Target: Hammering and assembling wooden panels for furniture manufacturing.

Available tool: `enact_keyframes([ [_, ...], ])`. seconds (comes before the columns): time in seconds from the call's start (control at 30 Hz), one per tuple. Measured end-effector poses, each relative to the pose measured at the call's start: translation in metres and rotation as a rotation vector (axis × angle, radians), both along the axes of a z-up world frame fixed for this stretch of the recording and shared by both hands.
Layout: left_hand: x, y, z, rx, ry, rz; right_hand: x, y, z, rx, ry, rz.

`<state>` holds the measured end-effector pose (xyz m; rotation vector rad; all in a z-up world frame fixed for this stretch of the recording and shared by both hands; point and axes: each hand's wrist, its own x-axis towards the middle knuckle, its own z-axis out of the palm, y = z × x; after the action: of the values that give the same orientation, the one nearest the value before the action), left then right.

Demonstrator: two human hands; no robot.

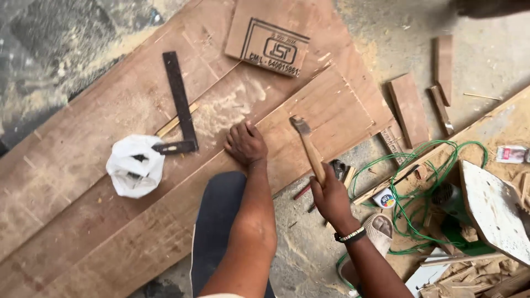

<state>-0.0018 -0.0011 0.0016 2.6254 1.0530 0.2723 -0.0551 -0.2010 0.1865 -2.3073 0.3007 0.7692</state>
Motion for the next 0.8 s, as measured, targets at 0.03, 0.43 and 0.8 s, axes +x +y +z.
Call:
enact_keyframes([
  [0.03, -0.005, -0.001, -0.001, 0.005, 0.007, 0.015, -0.011, -0.008, -0.028, 0.005, 0.007, 0.015],
  [0.43, 0.042, 0.019, -0.006, -0.133, -0.047, 0.168, -0.026, -0.035, -0.129, -0.071, -0.170, 0.004],
  [0.8, 0.064, 0.105, -0.016, -0.097, 0.357, -0.671, -0.037, -0.027, -0.100, -0.001, -0.001, -0.149],
])
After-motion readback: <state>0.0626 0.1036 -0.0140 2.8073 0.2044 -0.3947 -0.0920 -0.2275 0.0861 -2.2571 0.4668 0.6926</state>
